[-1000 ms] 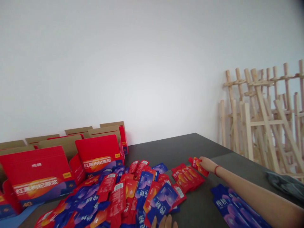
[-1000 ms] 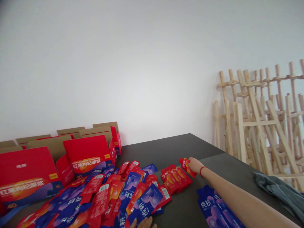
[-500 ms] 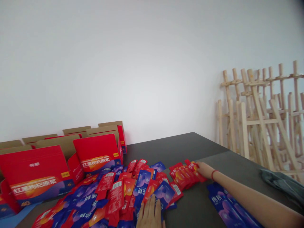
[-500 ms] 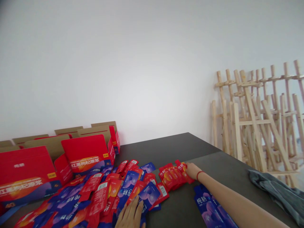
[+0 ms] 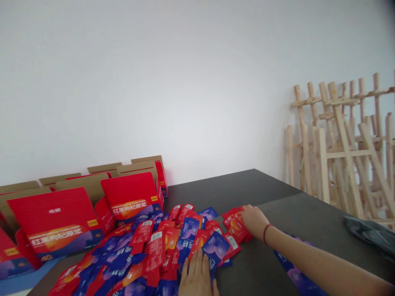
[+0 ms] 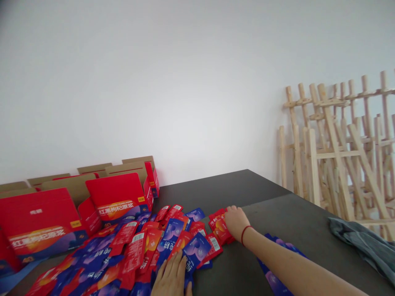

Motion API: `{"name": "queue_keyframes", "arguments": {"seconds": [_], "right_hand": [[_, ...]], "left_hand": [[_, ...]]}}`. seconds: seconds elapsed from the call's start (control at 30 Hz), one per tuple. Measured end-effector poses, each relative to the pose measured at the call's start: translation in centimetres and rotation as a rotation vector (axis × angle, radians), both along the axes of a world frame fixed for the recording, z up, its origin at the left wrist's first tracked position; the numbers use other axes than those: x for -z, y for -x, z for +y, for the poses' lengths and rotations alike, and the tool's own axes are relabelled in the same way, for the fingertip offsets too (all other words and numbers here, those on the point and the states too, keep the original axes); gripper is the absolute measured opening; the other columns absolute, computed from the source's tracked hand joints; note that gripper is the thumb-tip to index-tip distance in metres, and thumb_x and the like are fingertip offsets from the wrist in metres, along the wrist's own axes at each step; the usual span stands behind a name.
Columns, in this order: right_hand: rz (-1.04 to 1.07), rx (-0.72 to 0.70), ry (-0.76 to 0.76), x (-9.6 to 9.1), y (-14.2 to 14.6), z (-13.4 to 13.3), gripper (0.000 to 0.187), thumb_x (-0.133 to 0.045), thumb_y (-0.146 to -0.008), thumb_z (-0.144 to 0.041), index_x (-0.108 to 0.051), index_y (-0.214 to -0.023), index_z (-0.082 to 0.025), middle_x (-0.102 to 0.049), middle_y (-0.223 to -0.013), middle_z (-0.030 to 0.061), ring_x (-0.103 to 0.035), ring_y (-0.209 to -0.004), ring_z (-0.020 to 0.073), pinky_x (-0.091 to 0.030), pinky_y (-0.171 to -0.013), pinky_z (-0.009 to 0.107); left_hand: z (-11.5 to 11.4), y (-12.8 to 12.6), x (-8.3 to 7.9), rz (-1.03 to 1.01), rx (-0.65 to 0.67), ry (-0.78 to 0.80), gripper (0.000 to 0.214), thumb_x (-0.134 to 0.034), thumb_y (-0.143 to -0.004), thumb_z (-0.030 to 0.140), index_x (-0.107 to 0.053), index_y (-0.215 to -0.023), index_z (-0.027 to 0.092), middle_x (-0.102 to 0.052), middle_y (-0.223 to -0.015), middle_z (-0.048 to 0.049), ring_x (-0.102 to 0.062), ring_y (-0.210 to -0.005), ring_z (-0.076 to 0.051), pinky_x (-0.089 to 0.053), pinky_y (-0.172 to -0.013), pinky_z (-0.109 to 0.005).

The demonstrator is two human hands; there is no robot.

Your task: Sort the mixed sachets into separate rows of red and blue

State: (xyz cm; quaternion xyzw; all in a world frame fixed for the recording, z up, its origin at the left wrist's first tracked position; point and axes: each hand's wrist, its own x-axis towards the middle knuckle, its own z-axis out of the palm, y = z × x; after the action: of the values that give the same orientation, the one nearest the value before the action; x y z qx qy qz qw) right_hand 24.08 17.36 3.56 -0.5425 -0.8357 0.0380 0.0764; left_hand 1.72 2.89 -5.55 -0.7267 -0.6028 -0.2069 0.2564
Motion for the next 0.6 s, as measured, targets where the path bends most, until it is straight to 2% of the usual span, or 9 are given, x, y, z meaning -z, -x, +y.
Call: {"name": "queue_keyframes", "arguments": {"seconds": [0.03, 0.1, 0.13, 0.2, 0.23, 0.37, 0.43, 0.5, 0.6], "right_hand": [[0.003, -0.082, -0.023, -0.1, 1.2, -1.2, 0.026, -0.043, -0.093, -0.017, -0.066, -0.105, -0.011, -0.060, -0.118, 0.0198, -0.052, -0.116, 0.0301, -0.036, -0.099, 0.048], [0.020, -0.262, -0.031, 0.2, 3.6, -3.6, 0.029, -0.051, -0.090, -0.020, -0.063, -0.116, -0.022, -0.058, -0.128, 0.0096, -0.049, -0.121, 0.0244, -0.032, -0.104, 0.038], [0.038, -0.356, -0.034, 0.5, 4.6, -4.6, 0.036, -0.055, -0.088, -0.023, -0.058, -0.124, -0.024, -0.056, -0.133, 0.0074, -0.047, -0.123, 0.0238, -0.030, -0.106, 0.038], [0.078, -0.487, -0.040, 1.0, 6.3, -6.0, 0.049, -0.060, -0.084, -0.027, -0.052, -0.132, -0.022, -0.054, -0.135, 0.0080, -0.046, -0.124, 0.0252, -0.030, -0.106, 0.040], [0.090, -0.507, -0.044, 1.2, 6.8, -6.4, 0.053, -0.063, -0.082, -0.029, -0.051, -0.132, -0.021, -0.055, -0.133, 0.0097, -0.046, -0.122, 0.0269, -0.031, -0.104, 0.042], [0.118, -0.395, 0.002, 0.7, 7.2, -6.7, 0.048, -0.075, -0.068, -0.030, -0.062, -0.113, -0.017, -0.060, -0.118, 0.0121, -0.049, -0.113, 0.0312, -0.037, -0.096, 0.043], [0.151, -0.351, 0.038, 0.3, 6.6, -6.9, 0.037, -0.074, -0.068, -0.028, -0.064, -0.102, -0.016, -0.062, -0.113, 0.0116, -0.052, -0.109, 0.0298, -0.039, -0.092, 0.040], [0.183, -0.323, 0.072, 0.2, 5.6, -7.6, 0.032, -0.070, -0.072, -0.028, -0.064, -0.100, -0.016, -0.065, -0.107, 0.0095, -0.058, -0.099, 0.0257, -0.043, -0.085, 0.035], [0.336, -0.240, 0.279, 1.1, 3.8, -9.2, 0.033, -0.064, -0.074, -0.028, -0.062, -0.104, -0.016, -0.069, -0.097, 0.0063, -0.064, -0.084, 0.0209, -0.046, -0.072, 0.029]], "left_hand": [[0.0, 0.0, -0.1, -0.010, 0.003, 0.005, 0.047, -0.050, -0.068, 0.018, -0.065, -0.112, 0.013, -0.066, -0.121, -0.0133, -0.062, -0.110, -0.028, -0.047, -0.095, -0.044], [-0.1, -0.1, -0.3, -0.045, 0.010, 0.023, 0.050, -0.050, -0.068, 0.018, -0.064, -0.115, 0.012, -0.067, -0.120, -0.0134, -0.062, -0.110, -0.028, -0.047, -0.095, -0.044], [-0.2, -0.1, -0.6, -0.069, 0.012, 0.033, 0.051, -0.050, -0.068, 0.017, -0.062, -0.117, 0.011, -0.067, -0.120, -0.0132, -0.061, -0.111, -0.027, -0.047, -0.096, -0.043], [-0.5, -0.1, -1.0, -0.122, 0.013, 0.049, 0.055, -0.048, -0.069, 0.016, -0.059, -0.122, 0.010, -0.066, -0.121, -0.0125, -0.060, -0.112, -0.027, -0.046, -0.097, -0.043], [-0.6, -0.1, -1.2, -0.145, 0.014, 0.054, 0.055, -0.048, -0.070, 0.016, -0.057, -0.124, 0.010, -0.066, -0.121, -0.0123, -0.060, -0.113, -0.027, -0.045, -0.098, -0.044], [-1.0, -0.2, -1.7, -0.191, 0.031, 0.041, 0.054, -0.047, -0.073, 0.015, -0.054, -0.127, 0.010, -0.062, -0.127, -0.0138, -0.056, -0.117, -0.027, -0.045, -0.099, -0.044], [-1.1, -0.2, -1.9, -0.194, 0.031, 0.030, 0.058, -0.046, -0.073, 0.013, -0.049, -0.131, 0.008, -0.059, -0.130, -0.0151, -0.054, -0.120, -0.027, -0.044, -0.100, -0.044], [-1.1, -0.2, -2.3, -0.192, 0.033, 0.004, 0.062, -0.044, -0.074, 0.010, -0.042, -0.135, 0.007, -0.055, -0.134, -0.0160, -0.051, -0.124, -0.027, -0.044, -0.101, -0.045], [-1.4, -0.3, -3.0, -0.215, 0.074, -0.042, 0.063, -0.040, -0.077, 0.008, -0.035, -0.140, 0.008, -0.048, -0.141, -0.0159, -0.044, -0.131, -0.026, -0.044, -0.102, -0.045]]}}
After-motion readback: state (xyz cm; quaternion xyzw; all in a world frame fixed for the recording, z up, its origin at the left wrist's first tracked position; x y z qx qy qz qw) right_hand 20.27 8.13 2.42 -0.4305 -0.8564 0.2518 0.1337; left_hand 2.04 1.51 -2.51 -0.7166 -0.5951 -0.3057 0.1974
